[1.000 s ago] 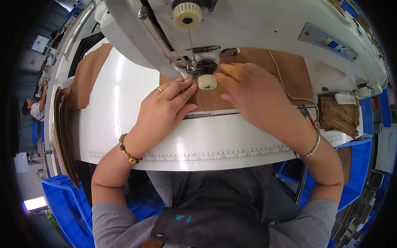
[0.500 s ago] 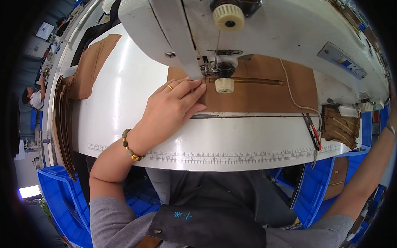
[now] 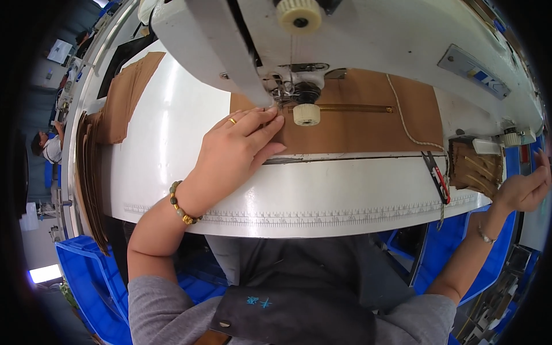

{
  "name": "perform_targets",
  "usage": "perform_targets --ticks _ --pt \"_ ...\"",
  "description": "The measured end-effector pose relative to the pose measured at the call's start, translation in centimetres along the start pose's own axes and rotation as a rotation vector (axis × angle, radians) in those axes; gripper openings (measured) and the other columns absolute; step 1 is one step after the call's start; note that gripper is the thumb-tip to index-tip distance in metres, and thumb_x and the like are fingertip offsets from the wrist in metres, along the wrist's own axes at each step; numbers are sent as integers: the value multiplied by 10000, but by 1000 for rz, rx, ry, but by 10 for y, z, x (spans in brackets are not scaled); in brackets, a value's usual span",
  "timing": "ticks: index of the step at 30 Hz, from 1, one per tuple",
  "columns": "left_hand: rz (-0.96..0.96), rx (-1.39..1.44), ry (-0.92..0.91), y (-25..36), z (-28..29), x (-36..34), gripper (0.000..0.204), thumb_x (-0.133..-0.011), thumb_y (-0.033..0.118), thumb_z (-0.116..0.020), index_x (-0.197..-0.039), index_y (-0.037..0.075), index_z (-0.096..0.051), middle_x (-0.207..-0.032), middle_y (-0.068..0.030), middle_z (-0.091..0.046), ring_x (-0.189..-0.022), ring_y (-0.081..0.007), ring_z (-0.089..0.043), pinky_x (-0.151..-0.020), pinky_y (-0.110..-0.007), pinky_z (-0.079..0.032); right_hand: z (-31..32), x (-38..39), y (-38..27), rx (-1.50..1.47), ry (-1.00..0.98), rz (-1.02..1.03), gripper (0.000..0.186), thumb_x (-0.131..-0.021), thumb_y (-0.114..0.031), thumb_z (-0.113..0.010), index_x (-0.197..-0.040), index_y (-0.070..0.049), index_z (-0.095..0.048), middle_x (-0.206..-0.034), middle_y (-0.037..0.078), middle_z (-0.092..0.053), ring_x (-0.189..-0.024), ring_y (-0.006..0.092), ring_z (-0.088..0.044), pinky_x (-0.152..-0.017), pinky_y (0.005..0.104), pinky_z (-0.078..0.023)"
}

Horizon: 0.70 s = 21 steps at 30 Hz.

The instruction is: Sewing a zipper onto a leather panel using an industrial sewing machine.

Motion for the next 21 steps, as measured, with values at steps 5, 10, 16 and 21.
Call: perform_targets --ticks 5,10,16,21 --pt "6 42 8 -2 1 -1 387 -863 275 -817 -1196 81 -781 -1243 -66 -740 -1178 -271 -705 -953 -367 -577 -74 77 -222 -328 -927 485 131 -847 -74 -768 -968 -41 -729 -1033 99 -710 -959 335 -700 -852 441 -581" --pt "3 34 -1 -1 2 -2 386 -864 278 -817 -1194 81 -782 -1245 -66 -739 -1181 -280 -703 -956 -374 -576 -129 99 -292 -550 -1006 369 165 -846 -92 -723 -990 -13 -744 -1084 112 -725 -1071 306 -703 -903 428 -577" --pt "3 37 4 -3 0 -3 379 -866 305 -807 -1161 70 -773 -1242 -81 -731 -1166 -275 -704 -1006 -424 -561 -138 116 -302 -488 -963 435 168 -850 -91 -702 -983 -6 -757 -1116 135 -734 -1150 319 -696 -994 424 -552" --pt "-7 45 10 -3 -1 -5 378 -868 300 -806 -1157 60 -769 -1239 -89 -727 -1170 -278 -700 -1006 -420 -557 -140 122 -297 -518 -932 440 141 -847 -91 -710 -944 -1 -760 -1117 145 -740 -1148 326 -699 -997 434 -547"
Point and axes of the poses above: each hand's wrist, its own x-axis away from the middle knuckle, its own z-axis out of the back of the hand, y = z × x, the point moved 4 cm from there along -x, towards the middle knuckle
